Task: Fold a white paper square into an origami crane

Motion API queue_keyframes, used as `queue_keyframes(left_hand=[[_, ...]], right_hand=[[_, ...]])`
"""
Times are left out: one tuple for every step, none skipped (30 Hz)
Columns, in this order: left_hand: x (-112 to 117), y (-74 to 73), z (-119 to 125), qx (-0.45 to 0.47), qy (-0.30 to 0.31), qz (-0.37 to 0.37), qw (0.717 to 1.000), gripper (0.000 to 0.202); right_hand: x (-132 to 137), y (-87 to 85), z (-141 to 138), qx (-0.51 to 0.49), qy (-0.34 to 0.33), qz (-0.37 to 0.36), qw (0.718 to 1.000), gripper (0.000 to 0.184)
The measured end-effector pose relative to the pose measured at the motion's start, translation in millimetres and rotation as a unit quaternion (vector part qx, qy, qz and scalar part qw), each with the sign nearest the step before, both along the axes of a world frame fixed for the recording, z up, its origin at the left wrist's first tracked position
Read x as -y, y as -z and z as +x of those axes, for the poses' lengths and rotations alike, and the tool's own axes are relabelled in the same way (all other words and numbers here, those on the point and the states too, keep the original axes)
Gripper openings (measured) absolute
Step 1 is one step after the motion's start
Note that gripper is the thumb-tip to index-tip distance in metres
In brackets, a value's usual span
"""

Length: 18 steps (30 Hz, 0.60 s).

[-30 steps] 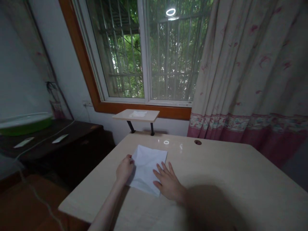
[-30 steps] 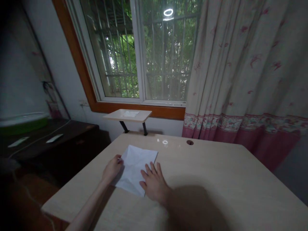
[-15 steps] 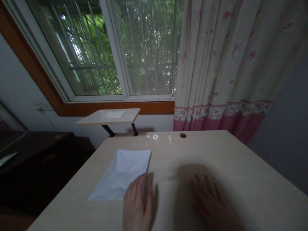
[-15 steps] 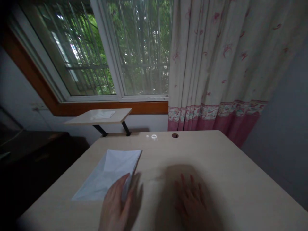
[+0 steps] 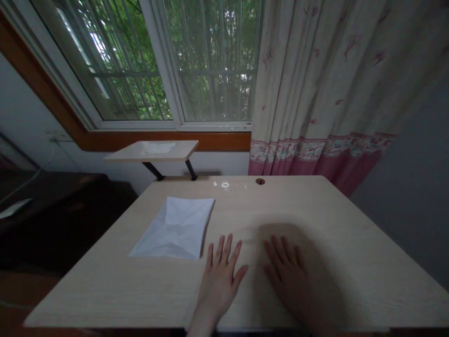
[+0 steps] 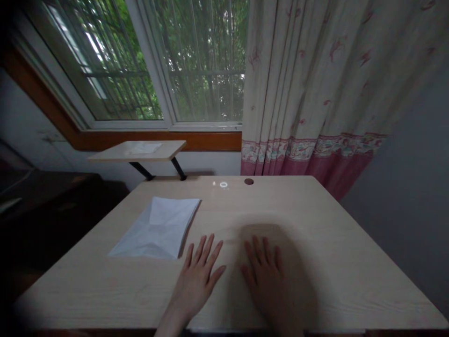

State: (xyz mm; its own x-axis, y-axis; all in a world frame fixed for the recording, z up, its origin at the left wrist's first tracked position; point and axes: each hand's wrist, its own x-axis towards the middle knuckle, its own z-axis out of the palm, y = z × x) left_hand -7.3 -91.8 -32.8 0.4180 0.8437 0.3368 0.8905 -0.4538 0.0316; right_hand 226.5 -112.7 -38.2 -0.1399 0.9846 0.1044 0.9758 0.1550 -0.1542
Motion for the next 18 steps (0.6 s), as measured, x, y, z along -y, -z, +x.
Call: queue_keyframes(left_hand=[[-0.1,1.7,0.0,-0.01,-0.001,0.001,1.0,0.062],[-0.3,3.0,-0.3,-0.016,-0.002,0.003,1.0,0.061],[-0.6,3.9,-0.7,-0.02,-0.003,0.006,1.0,0.061],[-1.0,4.3,-1.1,-0.022,-0.003,0.009,1.0,0.061],[-1.4,4.4,-1.6,-0.024,-0.002,0.012,1.0,0.06],[-1.8,4.3,-2.1,-0.025,-0.002,0.015,1.0,0.06],[-2.1,4.2,-2.4,-0.026,-0.001,0.018,1.0,0.06],[-2.4,4.1,-2.7,-0.027,0.0,0.02,0.999,0.06],[-2.6,4.1,-2.9,-0.028,0.001,0.021,0.999,0.06],[-2.8,4.1,-3.1,-0.029,0.002,0.021,0.999,0.06],[-3.1,4.3,-3.3,-0.03,0.002,0.021,0.999,0.06],[-3.3,4.5,-3.5,-0.031,0.003,0.021,0.999,0.06],[-3.6,4.7,-3.7,-0.031,0.004,0.022,0.999,0.06],[-3.9,4.9,-4.0,-0.031,0.005,0.022,0.999,0.06],[-4.1,4.9,-4.3,-0.031,0.006,0.022,0.999,0.06],[-4.4,4.9,-4.6,-0.031,0.007,0.021,0.999,0.06],[-4.6,4.8,-4.9,-0.032,0.008,0.02,0.999,0.06],[-4.7,4.6,-5.1,-0.032,0.009,0.019,0.999,0.06]], right_hand=[[-0.2,1.2,0.2,-0.001,-0.001,0.004,1.0,0.058],[-0.5,2.3,0.3,-0.002,-0.003,0.007,1.0,0.058],[-1.0,3.2,0.3,-0.003,-0.005,0.01,1.0,0.059],[-1.4,3.8,0.2,-0.004,-0.006,0.011,1.0,0.059],[-1.8,4.1,-0.1,-0.005,-0.005,0.013,1.0,0.059],[-2.2,3.9,-0.6,-0.006,-0.003,0.015,1.0,0.058],[-2.4,3.4,-1.2,-0.008,0.0,0.016,1.0,0.057],[-2.6,2.8,-1.8,-0.009,0.003,0.015,1.0,0.057],[-2.6,2.1,-2.5,-0.011,0.005,0.013,1.0,0.057],[-2.6,1.5,-3.0,-0.012,0.005,0.01,1.0,0.056],[-2.5,1.1,-3.4,-0.013,0.004,0.006,1.0,0.056],[-2.5,0.9,-3.5,-0.014,0.004,0.004,1.0,0.056],[-2.4,1.1,-3.5,-0.016,0.004,0.003,1.0,0.057],[-2.4,1.5,-3.4,-0.017,0.003,0.003,1.0,0.057],[-2.4,2.1,-3.1,-0.019,0.002,0.004,1.0,0.057],[-2.4,2.7,-2.8,-0.02,0.0,0.005,1.0,0.057],[-2.4,3.3,-2.4,-0.021,-0.002,0.007,1.0,0.057],[-2.4,3.8,-1.9,-0.022,-0.002,0.008,1.0,0.057]])
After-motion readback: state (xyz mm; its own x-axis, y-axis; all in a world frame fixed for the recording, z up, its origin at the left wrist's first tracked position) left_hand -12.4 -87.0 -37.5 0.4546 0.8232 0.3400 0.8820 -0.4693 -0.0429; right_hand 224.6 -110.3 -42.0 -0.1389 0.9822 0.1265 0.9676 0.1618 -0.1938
